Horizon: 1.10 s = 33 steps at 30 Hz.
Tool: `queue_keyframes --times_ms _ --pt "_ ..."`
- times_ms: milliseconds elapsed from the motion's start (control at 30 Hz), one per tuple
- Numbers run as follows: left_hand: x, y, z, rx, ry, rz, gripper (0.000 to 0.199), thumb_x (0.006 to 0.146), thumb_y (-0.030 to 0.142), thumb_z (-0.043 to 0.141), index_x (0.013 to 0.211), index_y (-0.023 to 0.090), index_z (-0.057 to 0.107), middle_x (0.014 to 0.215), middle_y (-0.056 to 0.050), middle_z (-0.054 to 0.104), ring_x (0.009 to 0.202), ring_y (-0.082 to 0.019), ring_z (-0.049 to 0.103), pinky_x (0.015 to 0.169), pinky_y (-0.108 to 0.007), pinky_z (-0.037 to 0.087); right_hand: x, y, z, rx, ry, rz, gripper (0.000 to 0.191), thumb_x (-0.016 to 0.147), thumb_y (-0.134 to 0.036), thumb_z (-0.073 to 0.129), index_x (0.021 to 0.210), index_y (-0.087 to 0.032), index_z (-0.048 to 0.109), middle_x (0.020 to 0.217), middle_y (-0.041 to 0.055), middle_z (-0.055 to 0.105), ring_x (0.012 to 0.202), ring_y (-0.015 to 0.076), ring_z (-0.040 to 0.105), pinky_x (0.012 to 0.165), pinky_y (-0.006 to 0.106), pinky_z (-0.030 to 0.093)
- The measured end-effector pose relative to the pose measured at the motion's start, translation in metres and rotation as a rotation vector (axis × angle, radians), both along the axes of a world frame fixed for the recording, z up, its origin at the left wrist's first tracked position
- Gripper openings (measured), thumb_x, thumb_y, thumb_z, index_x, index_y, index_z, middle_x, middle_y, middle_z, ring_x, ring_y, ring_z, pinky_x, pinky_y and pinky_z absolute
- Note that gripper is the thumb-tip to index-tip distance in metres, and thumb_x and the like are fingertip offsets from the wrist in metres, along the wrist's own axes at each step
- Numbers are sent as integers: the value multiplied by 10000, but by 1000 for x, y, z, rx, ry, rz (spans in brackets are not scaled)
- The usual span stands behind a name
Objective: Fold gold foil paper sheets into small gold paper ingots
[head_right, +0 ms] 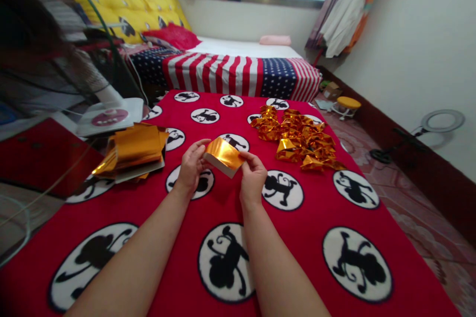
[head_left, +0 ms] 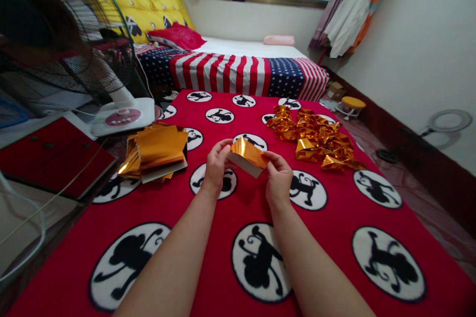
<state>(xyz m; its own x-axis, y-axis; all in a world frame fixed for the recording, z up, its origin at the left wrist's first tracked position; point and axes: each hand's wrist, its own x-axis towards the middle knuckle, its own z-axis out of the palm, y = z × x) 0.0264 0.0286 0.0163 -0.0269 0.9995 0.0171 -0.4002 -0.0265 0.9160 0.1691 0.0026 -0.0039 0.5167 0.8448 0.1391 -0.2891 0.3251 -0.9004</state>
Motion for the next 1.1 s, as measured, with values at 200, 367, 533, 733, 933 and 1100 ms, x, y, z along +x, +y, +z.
queue_keyframes --times_ms 200,367,533,733,933,1100 --pt "0 0 0 11 45 35 443 749 413 687 1116 178 610 736 -6 647 543 -105 594 451 -180 462 0 -1 0 -13 -39 -8 196 700 -208 651 876 -167 727 894 45 728 852 185 658 823 338 521" --pt "3 3 -4 46 87 50 417 698 290 719 1080 158 619 778 -23 672 613 -127 627 481 -193 489 -3 -2 3 -34 5 18 202 676 -209 674 865 -163 727 870 38 725 817 178 658 780 317 529" --pt "2 6 -9 84 97 60 285 697 273 710 949 147 665 807 -35 682 636 -123 620 502 -194 488 -4 -2 2 -42 11 41 211 664 -196 679 868 -167 723 864 29 718 802 171 651 748 299 526" --pt "1 8 -12 69 108 108 236 691 276 712 886 144 703 734 -21 676 587 -101 579 501 -188 459 -4 -3 1 5 -192 46 228 718 -197 637 929 -196 721 996 48 680 909 178 638 742 280 531" --pt "1 9 -11 22 36 152 313 693 354 714 906 124 720 898 -77 716 667 -129 628 545 -218 502 -6 -10 12 38 -478 1 359 698 -116 565 998 -225 730 1195 73 545 1026 178 595 526 170 463" --pt "-1 8 -8 -7 -52 89 331 706 334 627 927 109 729 956 -101 725 671 -137 642 563 -245 529 -6 -7 10 13 -436 -8 470 718 -166 618 1184 -224 625 1243 91 548 1027 194 611 629 224 519"
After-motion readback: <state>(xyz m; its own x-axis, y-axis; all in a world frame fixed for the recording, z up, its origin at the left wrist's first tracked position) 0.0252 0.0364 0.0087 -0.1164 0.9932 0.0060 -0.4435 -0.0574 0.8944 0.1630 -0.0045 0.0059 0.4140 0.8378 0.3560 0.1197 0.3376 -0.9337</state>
